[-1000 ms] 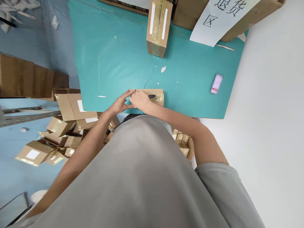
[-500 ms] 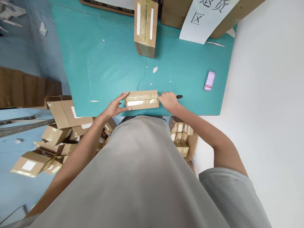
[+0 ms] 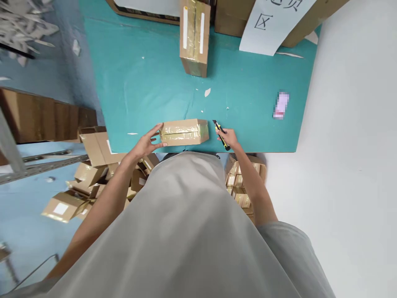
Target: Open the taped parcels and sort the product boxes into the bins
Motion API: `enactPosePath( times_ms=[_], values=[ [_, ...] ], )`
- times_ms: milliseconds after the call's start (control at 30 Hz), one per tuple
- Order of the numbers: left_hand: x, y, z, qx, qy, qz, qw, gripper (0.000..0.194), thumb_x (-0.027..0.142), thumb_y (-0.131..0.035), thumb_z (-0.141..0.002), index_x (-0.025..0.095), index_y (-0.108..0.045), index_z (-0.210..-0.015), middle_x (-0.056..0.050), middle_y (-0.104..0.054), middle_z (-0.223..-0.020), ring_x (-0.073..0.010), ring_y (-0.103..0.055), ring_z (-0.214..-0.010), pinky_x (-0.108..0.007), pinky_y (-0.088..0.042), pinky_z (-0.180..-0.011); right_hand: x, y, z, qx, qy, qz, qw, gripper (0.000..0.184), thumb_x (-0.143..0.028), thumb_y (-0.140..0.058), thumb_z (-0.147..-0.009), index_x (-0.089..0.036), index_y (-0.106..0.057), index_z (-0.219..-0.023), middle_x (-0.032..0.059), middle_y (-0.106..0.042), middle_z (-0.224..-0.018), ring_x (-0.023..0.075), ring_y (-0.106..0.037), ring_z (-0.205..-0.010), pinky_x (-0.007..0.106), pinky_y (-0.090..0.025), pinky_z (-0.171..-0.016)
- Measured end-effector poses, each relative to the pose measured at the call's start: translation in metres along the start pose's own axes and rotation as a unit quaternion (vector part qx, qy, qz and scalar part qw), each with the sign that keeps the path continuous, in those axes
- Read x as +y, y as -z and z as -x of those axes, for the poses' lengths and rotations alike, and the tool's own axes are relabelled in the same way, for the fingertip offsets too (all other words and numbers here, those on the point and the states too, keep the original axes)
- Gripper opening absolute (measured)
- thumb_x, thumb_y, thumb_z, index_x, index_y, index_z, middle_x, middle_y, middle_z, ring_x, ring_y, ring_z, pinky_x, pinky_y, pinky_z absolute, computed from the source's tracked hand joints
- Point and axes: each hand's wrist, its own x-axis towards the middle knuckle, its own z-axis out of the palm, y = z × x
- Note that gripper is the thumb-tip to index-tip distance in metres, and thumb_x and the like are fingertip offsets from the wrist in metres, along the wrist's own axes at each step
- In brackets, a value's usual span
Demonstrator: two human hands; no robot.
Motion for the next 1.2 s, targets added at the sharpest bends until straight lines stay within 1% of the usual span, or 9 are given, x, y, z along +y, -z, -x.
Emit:
enactPosePath(
  times_ms=[167,300,400,533,667,767,900,1000,1200],
  values=[
    [-0.023,0.021,0.013,0.046,0.051,-0.019,0.997,0.117,0.067,-0.092,-0.074,0.036,-0.045,-0.176,-0.016,-0.033,-0.186,-0.0482,-0.050,-0.157,-0.065,-0.048,-0.123,-0.004,-0.056,0.012,-0.011,-0.041,-0.122,0.992,0.045,-0.057,-0.098,-0.077,-0.017,-0.078,-0.088,0.0032,-0.076,-0.076,0.0139,-0.063,-0.065,0.026,-0.052,-0.064],
    [-0.032,0.028,0.012,0.057,0.052,-0.020,0.997,0.115,0.058,-0.091,-0.073,0.027,-0.048,-0.175,-0.017,-0.063,-0.162,-0.0423,-0.062,-0.144,-0.060,-0.051,-0.122,-0.023,-0.080,0.026,-0.018,-0.017,-0.137,0.990,0.050,-0.057,-0.101,-0.072,-0.017,-0.080,-0.092,-0.0021,-0.068,-0.064,0.0140,-0.061,-0.063,0.026,-0.051,-0.063],
    [-0.032,0.022,0.003,0.049,0.044,-0.011,0.998,0.113,0.049,-0.090,-0.074,0.022,-0.047,-0.175,-0.014,-0.076,-0.142,-0.0361,-0.068,-0.129,-0.055,-0.053,-0.119,-0.038,-0.083,0.039,0.007,0.014,-0.125,0.992,0.051,-0.060,-0.099,-0.071,-0.017,-0.081,-0.091,-0.0035,-0.066,-0.062,0.0135,-0.060,-0.062,0.027,-0.051,-0.063],
    [-0.025,-0.004,-0.026,0.026,0.001,0.027,0.999,0.114,0.040,-0.090,-0.074,0.023,-0.043,-0.177,-0.013,-0.075,-0.142,-0.0311,-0.069,-0.124,-0.049,-0.055,-0.116,-0.055,-0.059,0.057,0.065,0.064,-0.065,0.994,0.056,-0.066,-0.094,-0.071,-0.017,-0.082,-0.094,-0.0023,-0.068,-0.065,0.0157,-0.064,-0.064,0.029,-0.054,-0.066],
    [-0.008,-0.041,-0.063,-0.013,-0.020,0.045,0.999,0.110,0.035,-0.090,-0.074,0.024,-0.045,-0.175,-0.012,-0.077,-0.134,-0.0305,-0.071,-0.120,-0.050,-0.056,-0.113,-0.067,-0.037,0.065,0.119,0.084,0.009,0.989,0.053,-0.066,-0.091,-0.073,-0.018,-0.080,-0.091,-0.0013,-0.069,-0.064,0.0180,-0.066,-0.066,0.029,-0.054,-0.065],
    [0.008,-0.055,-0.076,-0.037,-0.015,0.032,0.999,0.093,0.034,-0.085,-0.079,0.019,-0.057,-0.167,-0.015,-0.078,-0.133,-0.0329,-0.071,-0.124,-0.051,-0.056,-0.114,-0.068,-0.038,0.066,0.146,0.068,0.062,0.985,0.048,-0.063,-0.088,-0.077,-0.017,-0.078,-0.088,-0.0007,-0.068,-0.062,0.0194,-0.067,-0.065,0.030,-0.053,-0.065],
    [0.040,-0.041,-0.067,-0.005,-0.066,0.037,0.997,0.059,0.043,-0.070,-0.096,0.017,-0.072,-0.149,-0.018,-0.070,-0.152,-0.0310,-0.066,-0.138,-0.043,-0.056,-0.112,-0.059,-0.049,0.071,0.175,0.045,0.091,0.979,0.046,-0.061,-0.084,-0.081,-0.016,-0.078,-0.090,-0.0001,-0.068,-0.061,0.0210,-0.068,-0.066,0.030,-0.053,-0.066],
    [0.072,-0.022,-0.055,0.026,-0.118,0.046,0.992,0.048,0.053,-0.060,-0.106,0.020,-0.082,-0.133,-0.014,-0.076,-0.142,-0.0268,-0.069,-0.131,-0.036,-0.056,-0.108,-0.054,-0.053,0.077,0.192,0.043,0.104,0.975,0.044,-0.060,-0.082,-0.084,-0.017,-0.077,-0.090,0.0005,-0.070,-0.063,0.0217,-0.069,-0.069,0.029,-0.054,-0.068],
    [0.108,-0.007,-0.061,0.012,-0.139,-0.037,0.990,0.025,0.041,-0.081,-0.093,0.022,-0.089,-0.107,-0.009,-0.085,-0.113,-0.0239,-0.074,-0.097,-0.037,-0.057,-0.096,-0.072,-0.060,0.099,0.230,0.045,0.217,0.947,0.039,-0.056,-0.074,-0.097,-0.018,-0.075,-0.097,0.0065,-0.076,-0.077,0.0256,-0.073,-0.080,0.032,-0.055,-0.079]
  ],
)
